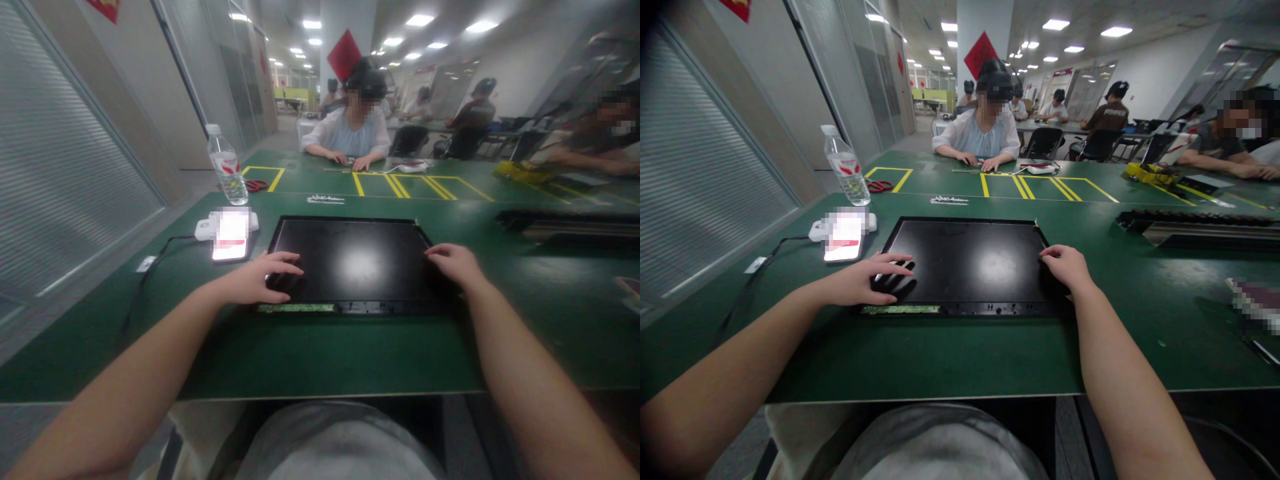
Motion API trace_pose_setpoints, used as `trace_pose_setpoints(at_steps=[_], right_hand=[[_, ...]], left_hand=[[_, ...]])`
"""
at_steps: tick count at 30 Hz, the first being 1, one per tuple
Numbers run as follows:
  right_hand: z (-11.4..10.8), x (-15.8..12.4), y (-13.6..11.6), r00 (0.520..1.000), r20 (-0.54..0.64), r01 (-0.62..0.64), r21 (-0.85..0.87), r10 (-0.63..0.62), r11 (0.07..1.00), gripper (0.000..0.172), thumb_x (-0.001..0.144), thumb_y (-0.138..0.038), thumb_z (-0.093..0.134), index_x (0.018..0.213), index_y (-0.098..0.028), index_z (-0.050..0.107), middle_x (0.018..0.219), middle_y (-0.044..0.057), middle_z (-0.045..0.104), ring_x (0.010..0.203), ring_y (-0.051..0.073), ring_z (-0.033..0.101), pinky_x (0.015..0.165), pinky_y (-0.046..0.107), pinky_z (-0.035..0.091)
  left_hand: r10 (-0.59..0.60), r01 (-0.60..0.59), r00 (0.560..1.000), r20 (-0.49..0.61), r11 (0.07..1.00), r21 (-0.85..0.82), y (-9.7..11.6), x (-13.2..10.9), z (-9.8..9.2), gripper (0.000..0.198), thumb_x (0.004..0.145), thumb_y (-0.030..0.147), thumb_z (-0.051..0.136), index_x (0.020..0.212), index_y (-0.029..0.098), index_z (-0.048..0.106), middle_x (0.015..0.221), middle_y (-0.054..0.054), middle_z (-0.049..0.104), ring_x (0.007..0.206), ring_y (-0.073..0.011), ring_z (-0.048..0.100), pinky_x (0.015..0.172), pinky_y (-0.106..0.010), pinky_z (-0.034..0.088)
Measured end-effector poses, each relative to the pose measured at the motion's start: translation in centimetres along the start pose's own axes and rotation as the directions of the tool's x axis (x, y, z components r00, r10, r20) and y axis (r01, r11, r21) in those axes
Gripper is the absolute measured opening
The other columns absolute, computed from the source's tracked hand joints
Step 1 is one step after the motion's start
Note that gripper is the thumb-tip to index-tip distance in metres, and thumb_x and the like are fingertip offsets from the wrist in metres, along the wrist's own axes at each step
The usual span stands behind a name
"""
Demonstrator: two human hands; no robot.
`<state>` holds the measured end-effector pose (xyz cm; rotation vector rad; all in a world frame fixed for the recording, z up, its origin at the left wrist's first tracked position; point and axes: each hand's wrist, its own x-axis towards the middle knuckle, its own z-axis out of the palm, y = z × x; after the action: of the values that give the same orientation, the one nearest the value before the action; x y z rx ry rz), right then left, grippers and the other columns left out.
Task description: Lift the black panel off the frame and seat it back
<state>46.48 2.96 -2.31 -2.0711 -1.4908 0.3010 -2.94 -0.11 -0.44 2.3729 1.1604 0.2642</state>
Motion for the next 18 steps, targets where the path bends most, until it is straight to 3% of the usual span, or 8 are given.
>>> trace_pose_setpoints(at_steps=[3, 8, 12, 18], right_hand=[[0.0, 0.1, 0.3, 1.000, -0.004, -0.018, 0.035, 0.018, 0.999, 0.015, 0.077, -0.026, 0.070, 0.083, -0.024, 0.083, 0.090, 0.006, 0.081, 0.090, 0.025, 0.073, 0.091, 0.039, 0.057], [-0.4, 0.2, 0.7, 0.996, -0.043, -0.079, 0.103, 0.083, 0.992, 0.022, 0.078, -0.026, 0.067, 0.091, -0.023, 0.084, 0.087, 0.007, 0.080, 0.086, 0.026, 0.073, 0.089, 0.039, 0.058], [-0.7, 0.4, 0.9, 0.986, -0.113, -0.117, 0.081, 0.125, 0.990, 0.024, 0.077, -0.024, 0.067, 0.095, -0.021, 0.084, 0.098, 0.010, 0.081, 0.097, 0.029, 0.075, 0.095, 0.040, 0.058], [-0.2, 0.9, 1.1, 0.988, 0.008, -0.151, 0.027, 0.151, 0.988, 0.023, 0.076, -0.024, 0.072, 0.095, -0.020, 0.084, 0.103, 0.013, 0.082, 0.104, 0.033, 0.077, 0.099, 0.045, 0.059]], left_hand=[[-0.053, 0.052, 0.992, -0.116, 0.999, -0.007, -0.4, 0.2, 0.0, 0.066, 0.090, 0.069, 0.069, 0.137, 0.024, 0.077, 0.168, -0.017, 0.053, 0.151, -0.0405, 0.055, 0.126, -0.055, 0.043], [-0.173, 0.194, 0.942, -0.287, 0.980, 0.048, -1.8, 0.5, -0.2, 0.072, 0.092, 0.064, 0.060, 0.145, 0.016, 0.069, 0.160, -0.022, 0.059, 0.145, -0.0445, 0.058, 0.125, -0.061, 0.043], [-0.244, 0.279, 0.920, -0.308, 0.957, 0.075, -2.1, 0.6, -0.2, 0.067, 0.093, 0.049, 0.058, 0.152, 0.017, 0.061, 0.158, -0.021, 0.064, 0.146, -0.0441, 0.059, 0.125, -0.061, 0.044], [-0.274, 0.296, 0.928, -0.253, 0.954, 0.053, -1.8, 0.7, 0.1, 0.063, 0.094, 0.037, 0.053, 0.155, 0.020, 0.061, 0.161, -0.016, 0.065, 0.146, -0.0401, 0.062, 0.124, -0.055, 0.046]])
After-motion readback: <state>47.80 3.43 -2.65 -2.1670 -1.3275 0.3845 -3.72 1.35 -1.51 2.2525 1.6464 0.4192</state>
